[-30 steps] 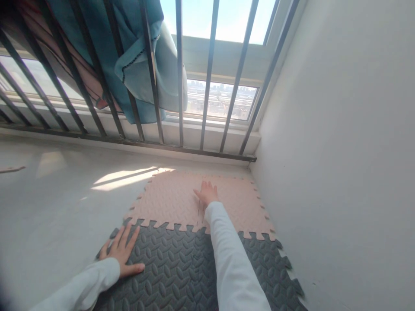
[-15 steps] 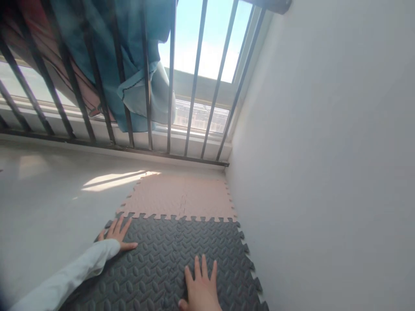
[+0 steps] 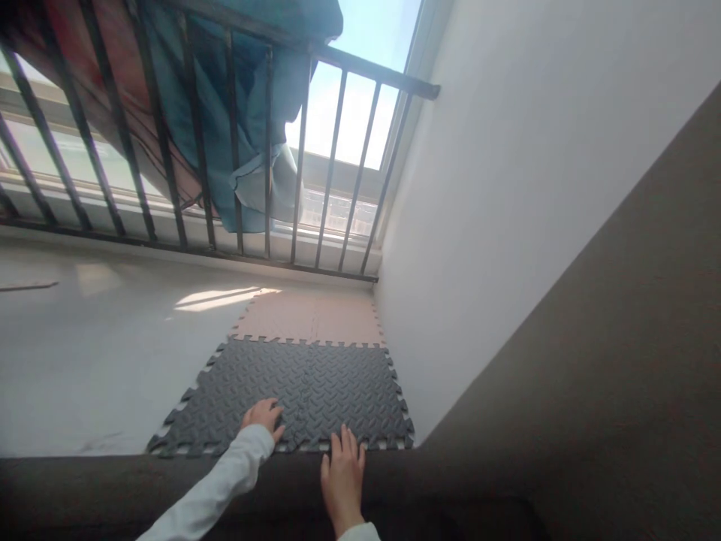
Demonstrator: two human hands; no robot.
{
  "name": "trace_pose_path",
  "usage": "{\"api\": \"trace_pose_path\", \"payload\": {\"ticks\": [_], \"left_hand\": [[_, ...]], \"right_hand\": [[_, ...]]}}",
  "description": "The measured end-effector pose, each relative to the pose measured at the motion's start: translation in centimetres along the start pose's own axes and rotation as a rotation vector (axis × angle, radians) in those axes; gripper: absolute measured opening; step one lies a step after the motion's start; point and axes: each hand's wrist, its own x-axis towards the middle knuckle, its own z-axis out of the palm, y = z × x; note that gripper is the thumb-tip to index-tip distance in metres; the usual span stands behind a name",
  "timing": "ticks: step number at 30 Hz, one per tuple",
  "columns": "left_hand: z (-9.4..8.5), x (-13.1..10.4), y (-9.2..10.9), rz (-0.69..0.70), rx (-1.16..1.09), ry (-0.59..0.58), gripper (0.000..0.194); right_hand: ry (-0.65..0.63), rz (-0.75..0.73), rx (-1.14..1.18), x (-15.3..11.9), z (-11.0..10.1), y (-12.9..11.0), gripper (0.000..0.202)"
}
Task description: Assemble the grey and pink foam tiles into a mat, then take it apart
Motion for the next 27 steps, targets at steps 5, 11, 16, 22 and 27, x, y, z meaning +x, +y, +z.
{"api": "trace_pose_path", "payload": {"ticks": [5,11,16,22,27], "left_hand": [[2.3,-3.7,1.4,0.053,0.018,-0.018,0.039],[1.0,-4.2,1.5,0.004,0.159,-0.047,0.039],[0.0,-4.5,2.0,-0.030,0.160,-0.038,0.033],[-1.1,-4.9,2.4,-0.075,0.130,0.039,0.036],[-0.4,-6.0,1.6,-0.106,0.128,0.051,0.036]], "right_hand": [[0.091,-0.038,0.053,-0.7,-0.3,-0.1,0.036],[0.090,0.015,0.146,-1.7,-0.3,-0.4,0.033],[0.060,0.019,0.178,-2.2,-0.5,-0.6,0.033],[0.100,0.041,0.157,-2.5,-0.9,-0.3,0.037],[0.173,0.081,0.093,-2.0,-0.8,0.3,0.040]]}}
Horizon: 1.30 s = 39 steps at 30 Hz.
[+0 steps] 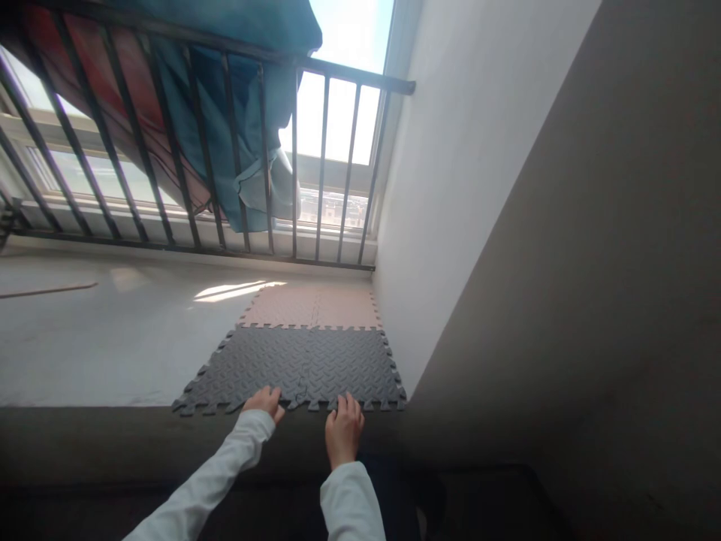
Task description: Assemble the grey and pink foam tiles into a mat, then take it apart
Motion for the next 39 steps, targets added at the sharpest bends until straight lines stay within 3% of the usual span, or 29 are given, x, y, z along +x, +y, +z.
{"api": "trace_pose_path", "payload": {"ticks": [6,10,14,19,23,26,31,39], "left_hand": [[3.0,-1.6,-1.3,0.022,0.017,0.012,0.037],[4.1,-1.3,-1.2,0.008,-0.011,-0.014,0.044],[3.7,-0.7,-1.6,0.055,-0.033,0.006,0.049],[1.5,-0.3,-2.3,0.056,-0.048,0.162,0.038],[-1.7,0.1,-2.7,0.019,-0.104,0.286,0.034],[-5.2,0.9,-3.5,-0.005,-0.157,0.393,0.036],[-12.6,3.4,-5.1,-0.028,-0.191,0.502,0.037],[-24.7,7.1,-6.7,-0.191,-0.234,0.484,0.038]], "right_hand": [[0.006,0.016,-0.086,0.7,1.0,-0.1,0.042],[-0.033,0.014,-0.155,1.0,2.3,-0.1,0.046],[-0.073,0.022,-0.211,1.3,3.2,0.1,0.049],[-0.072,-0.013,-0.259,1.6,3.3,0.2,0.048],[-0.092,-0.012,-0.267,1.7,3.3,0.3,0.048],[-0.096,-0.012,-0.269,1.8,3.3,0.3,0.048],[-0.097,-0.009,-0.271,1.8,3.3,0.2,0.047],[-0.105,0.002,-0.236,2.0,3.7,0.2,0.049]]}}
